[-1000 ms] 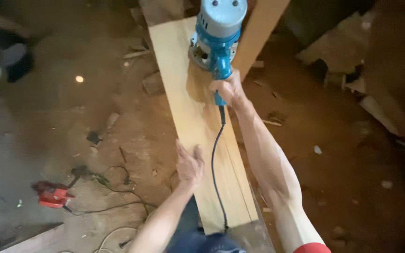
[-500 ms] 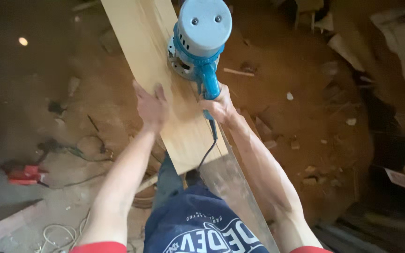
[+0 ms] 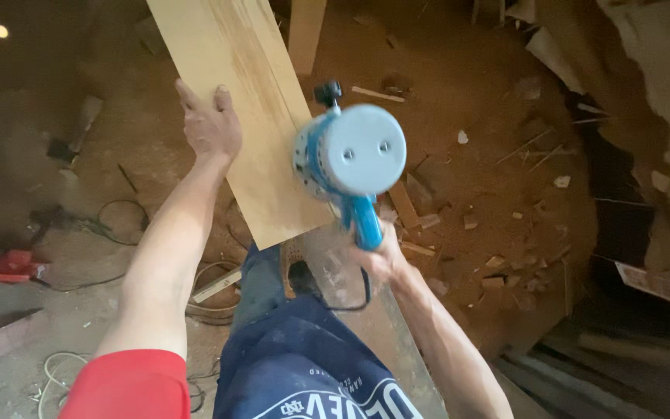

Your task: The person uses a handheld electric router to shape the edges of several wooden planks on a workbench. They repeatedly position the planks, route the edges, and adjust the router settings between pieces.

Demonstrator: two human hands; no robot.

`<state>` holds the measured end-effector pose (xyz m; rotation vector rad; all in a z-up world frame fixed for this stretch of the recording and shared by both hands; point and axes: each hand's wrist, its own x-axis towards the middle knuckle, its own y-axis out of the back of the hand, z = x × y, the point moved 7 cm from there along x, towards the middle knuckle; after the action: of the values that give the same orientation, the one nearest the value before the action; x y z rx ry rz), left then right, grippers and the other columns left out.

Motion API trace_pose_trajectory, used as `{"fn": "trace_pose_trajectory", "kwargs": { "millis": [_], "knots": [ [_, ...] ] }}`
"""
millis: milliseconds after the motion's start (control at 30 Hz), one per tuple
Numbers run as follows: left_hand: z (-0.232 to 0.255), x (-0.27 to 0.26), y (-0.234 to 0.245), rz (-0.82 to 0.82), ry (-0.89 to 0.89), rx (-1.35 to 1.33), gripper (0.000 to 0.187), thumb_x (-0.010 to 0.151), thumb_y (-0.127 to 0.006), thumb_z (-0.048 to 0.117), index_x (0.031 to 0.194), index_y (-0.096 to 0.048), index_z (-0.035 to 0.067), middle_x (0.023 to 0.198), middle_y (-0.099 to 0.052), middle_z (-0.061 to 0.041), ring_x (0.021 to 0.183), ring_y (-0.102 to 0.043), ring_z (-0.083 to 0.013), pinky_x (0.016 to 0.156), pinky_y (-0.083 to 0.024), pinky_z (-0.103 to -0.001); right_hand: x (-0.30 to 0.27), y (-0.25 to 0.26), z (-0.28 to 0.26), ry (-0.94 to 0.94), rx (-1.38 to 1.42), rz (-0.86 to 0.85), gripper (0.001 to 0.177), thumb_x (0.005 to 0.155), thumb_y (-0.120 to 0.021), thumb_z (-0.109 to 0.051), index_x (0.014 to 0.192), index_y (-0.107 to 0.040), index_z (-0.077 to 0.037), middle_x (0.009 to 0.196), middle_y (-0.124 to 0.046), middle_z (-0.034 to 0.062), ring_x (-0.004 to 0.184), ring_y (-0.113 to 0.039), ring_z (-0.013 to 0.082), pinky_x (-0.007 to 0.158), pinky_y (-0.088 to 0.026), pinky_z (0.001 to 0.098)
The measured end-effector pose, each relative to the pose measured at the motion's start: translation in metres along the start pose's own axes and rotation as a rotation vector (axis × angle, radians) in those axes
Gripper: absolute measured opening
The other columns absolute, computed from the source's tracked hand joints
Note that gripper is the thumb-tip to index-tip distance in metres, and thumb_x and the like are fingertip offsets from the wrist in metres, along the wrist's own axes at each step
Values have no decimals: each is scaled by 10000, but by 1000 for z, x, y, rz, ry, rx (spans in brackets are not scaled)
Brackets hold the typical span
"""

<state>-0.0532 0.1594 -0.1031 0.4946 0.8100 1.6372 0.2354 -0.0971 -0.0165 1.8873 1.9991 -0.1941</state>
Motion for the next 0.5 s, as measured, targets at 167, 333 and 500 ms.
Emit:
{"fn": "trace_pose_trajectory", "kwargs": {
  "millis": [167, 333, 500],
  "knots": [
    [1, 1, -1, 45, -8, 53, 868, 1082, -530, 475, 1573, -103, -99, 1543, -379, -369, 1263, -570, -483, 1042, -478, -506, -50, 4, 14, -64, -51, -101, 143, 708, -749, -75, 782, -627, -81, 729, -605, -15, 664, -569, 96, 612, -490, 303],
    [-7, 4, -4, 39, 40, 58, 876, 1062, -538, 494, 1580, -135, -86, 1537, -410, -349, 1269, -580, -469, 1051, -485, -507, -44, 18, 16, -223, 29, -183, 112, 706, -727, -69, 783, -646, -70, 695, -626, 6, 618, -601, 120, 585, -502, 313],
    [-8, -1, -6, 50, -26, -16, 864, 1075, -517, 466, 1567, -126, -126, 1535, -403, -363, 1296, -568, -471, 1063, -480, -498, -15, 22, 5, -99, -52, -158, 164, 695, -734, -70, 815, -621, -70, 733, -592, -9, 676, -538, 105, 626, -480, 299]
  ]
}}
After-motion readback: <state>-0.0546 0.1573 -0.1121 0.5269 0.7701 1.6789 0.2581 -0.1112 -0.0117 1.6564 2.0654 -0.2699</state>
